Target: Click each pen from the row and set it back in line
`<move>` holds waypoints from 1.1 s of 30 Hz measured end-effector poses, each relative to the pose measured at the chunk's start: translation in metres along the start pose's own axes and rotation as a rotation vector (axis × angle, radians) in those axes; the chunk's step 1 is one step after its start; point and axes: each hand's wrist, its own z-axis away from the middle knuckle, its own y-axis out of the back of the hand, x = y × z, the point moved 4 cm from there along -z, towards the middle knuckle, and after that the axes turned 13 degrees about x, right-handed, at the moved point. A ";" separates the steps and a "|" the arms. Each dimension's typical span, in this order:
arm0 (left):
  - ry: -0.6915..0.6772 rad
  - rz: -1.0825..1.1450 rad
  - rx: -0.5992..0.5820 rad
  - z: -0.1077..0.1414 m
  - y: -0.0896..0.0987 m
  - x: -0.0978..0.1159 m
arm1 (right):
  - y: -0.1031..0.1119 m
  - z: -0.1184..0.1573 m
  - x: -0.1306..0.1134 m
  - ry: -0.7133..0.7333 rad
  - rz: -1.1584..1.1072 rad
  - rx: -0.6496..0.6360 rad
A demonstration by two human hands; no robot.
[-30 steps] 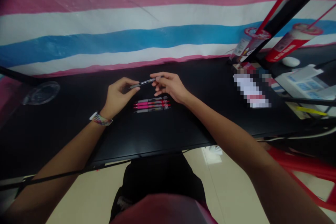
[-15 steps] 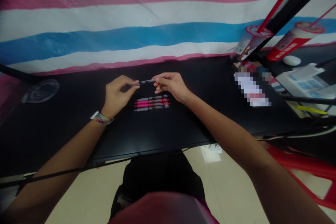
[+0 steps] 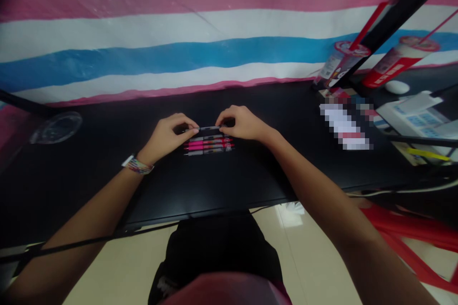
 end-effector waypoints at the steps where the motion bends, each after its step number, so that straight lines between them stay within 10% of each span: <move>1: -0.011 -0.012 -0.011 0.000 -0.001 0.000 | 0.000 0.000 0.000 0.018 0.009 -0.010; 23: -0.056 -0.055 -0.074 0.001 -0.005 -0.007 | 0.003 0.000 -0.004 0.012 -0.002 -0.007; 33: -0.026 -0.087 -0.067 0.001 -0.007 -0.012 | -0.015 0.010 -0.059 0.204 0.021 -0.116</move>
